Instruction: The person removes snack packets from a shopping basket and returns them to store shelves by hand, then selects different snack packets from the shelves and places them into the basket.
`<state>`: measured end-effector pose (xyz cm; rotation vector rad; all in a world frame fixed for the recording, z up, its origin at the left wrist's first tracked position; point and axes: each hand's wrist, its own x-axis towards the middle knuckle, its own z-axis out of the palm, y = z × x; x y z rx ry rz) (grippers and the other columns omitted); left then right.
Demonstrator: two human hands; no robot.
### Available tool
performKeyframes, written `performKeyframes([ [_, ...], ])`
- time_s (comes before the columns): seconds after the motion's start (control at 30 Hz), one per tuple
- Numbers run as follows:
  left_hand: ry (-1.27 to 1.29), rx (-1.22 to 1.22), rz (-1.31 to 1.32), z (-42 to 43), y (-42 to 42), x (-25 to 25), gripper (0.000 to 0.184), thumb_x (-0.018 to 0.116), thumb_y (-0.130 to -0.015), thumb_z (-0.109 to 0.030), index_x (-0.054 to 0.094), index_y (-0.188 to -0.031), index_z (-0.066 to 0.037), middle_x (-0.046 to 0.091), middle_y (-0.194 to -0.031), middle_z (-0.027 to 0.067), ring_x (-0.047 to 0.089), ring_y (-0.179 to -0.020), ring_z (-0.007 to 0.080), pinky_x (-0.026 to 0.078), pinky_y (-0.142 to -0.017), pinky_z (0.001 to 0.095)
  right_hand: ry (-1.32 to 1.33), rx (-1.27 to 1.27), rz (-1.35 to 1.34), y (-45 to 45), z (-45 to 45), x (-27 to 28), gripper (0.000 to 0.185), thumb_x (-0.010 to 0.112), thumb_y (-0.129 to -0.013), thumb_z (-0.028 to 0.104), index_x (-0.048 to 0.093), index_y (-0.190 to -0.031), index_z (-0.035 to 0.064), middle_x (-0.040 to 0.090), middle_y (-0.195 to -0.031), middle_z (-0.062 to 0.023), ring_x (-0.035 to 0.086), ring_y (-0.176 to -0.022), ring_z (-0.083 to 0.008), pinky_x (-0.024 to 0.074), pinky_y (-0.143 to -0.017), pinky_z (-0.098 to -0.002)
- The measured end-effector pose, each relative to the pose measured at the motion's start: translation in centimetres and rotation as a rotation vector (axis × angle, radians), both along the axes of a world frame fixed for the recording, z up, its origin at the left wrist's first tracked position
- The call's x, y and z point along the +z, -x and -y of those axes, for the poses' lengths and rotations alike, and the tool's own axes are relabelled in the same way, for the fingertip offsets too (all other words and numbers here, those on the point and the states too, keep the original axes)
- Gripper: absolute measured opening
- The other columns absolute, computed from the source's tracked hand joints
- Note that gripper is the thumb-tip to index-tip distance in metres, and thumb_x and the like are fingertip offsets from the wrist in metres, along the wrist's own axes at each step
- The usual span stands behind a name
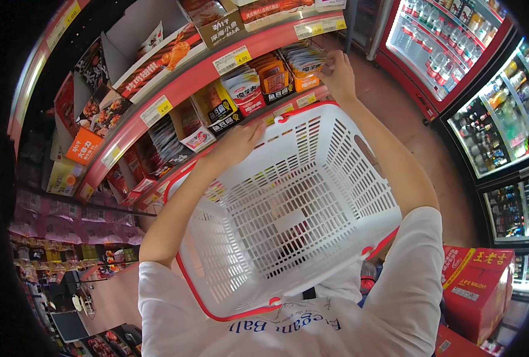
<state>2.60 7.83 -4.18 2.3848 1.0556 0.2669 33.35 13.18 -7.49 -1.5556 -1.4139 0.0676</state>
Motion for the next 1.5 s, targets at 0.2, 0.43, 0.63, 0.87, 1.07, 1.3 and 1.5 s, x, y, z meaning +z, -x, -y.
performKeyframes([
  [0.2,0.027,-0.072,-0.092,0.6,0.8,0.2,0.045,0.042,-0.101,-0.035,0.050,-0.127,0.001,0.065,-0.103,0.0292,0.062,-0.101,0.0427,0.049,-0.086,0.0496,-0.018,0.095,-0.120,-0.2,0.1,0.3,0.051,0.082,-0.068,0.011,0.054,-0.111,0.0063,0.060,-0.105,-0.0103,0.066,-0.089,-0.0234,0.0521,-0.077,-0.0368],
  [0.43,-0.043,-0.122,-0.084,0.4,0.8,-0.3,0.047,0.049,-0.099,-0.036,0.049,-0.126,0.002,0.065,-0.103,0.0279,0.063,-0.100,0.0410,0.050,-0.083,0.0503,-0.098,0.031,0.286,1.3,1.3,1.9,0.045,0.076,-0.072,0.006,0.056,-0.112,0.0068,0.059,-0.107,-0.0111,0.057,-0.107,-0.0320,0.0471,-0.091,-0.0411],
  [0.63,-0.048,-0.047,-0.069,1.3,0.6,0.9,0.049,0.045,-0.101,-0.040,0.051,-0.123,0.003,0.065,-0.099,0.0282,0.064,-0.092,0.0439,0.052,-0.078,0.0513,-0.083,-0.044,0.471,2.2,0.8,2.3,0.045,0.078,-0.071,0.009,0.053,-0.109,0.0099,0.057,-0.109,-0.0087,0.057,-0.104,-0.0316,0.0470,-0.087,-0.0429],
  [0.87,-0.038,-0.013,-0.091,1.5,0.8,1.5,0.049,0.041,-0.103,-0.040,0.049,-0.127,0.001,0.066,-0.088,0.0282,0.065,-0.084,0.0444,0.049,-0.078,0.0514,0.008,-0.071,0.486,2.5,0.3,2.9,0.041,0.074,-0.072,0.009,0.052,-0.106,0.0089,0.058,-0.106,-0.0076,0.057,-0.101,-0.0323,0.0476,-0.086,-0.0435],
  [1.07,-0.065,-0.027,0.001,1.1,1.0,0.9,0.040,0.043,-0.102,-0.034,0.059,-0.117,-0.001,0.066,-0.096,0.0260,0.063,-0.091,0.0434,0.051,-0.078,0.0520,0.031,-0.079,0.570,2.3,0.7,2.9,0.043,0.080,-0.071,0.016,0.064,-0.111,0.0138,0.064,-0.109,-0.0049,0.058,-0.105,-0.0300,0.0488,-0.088,-0.0416],
  [1.3,-0.119,-0.076,-0.003,0.7,1.0,0.7,0.038,0.043,-0.102,-0.033,0.062,-0.111,-0.001,0.066,-0.092,0.0253,0.062,-0.087,0.0439,0.050,-0.078,0.0510,0.108,-0.020,0.421,2.3,0.4,3.2,0.036,0.078,-0.073,0.016,0.065,-0.106,0.0115,0.068,-0.108,-0.0069,0.062,-0.102,-0.0305,0.0525,-0.083,-0.0410],
  [1.5,-0.111,-0.130,-0.026,0.1,0.6,0.6,0.040,0.042,-0.103,-0.035,0.061,-0.114,-0.001,0.066,-0.093,0.0257,0.062,-0.088,0.0441,0.049,-0.079,0.0510,0.121,-0.013,0.289,1.5,0.0,1.9,0.030,0.077,-0.075,0.016,0.064,-0.102,0.0131,0.069,-0.095,-0.0094,0.067,-0.085,-0.0335,0.0521,-0.074,-0.0436],
])
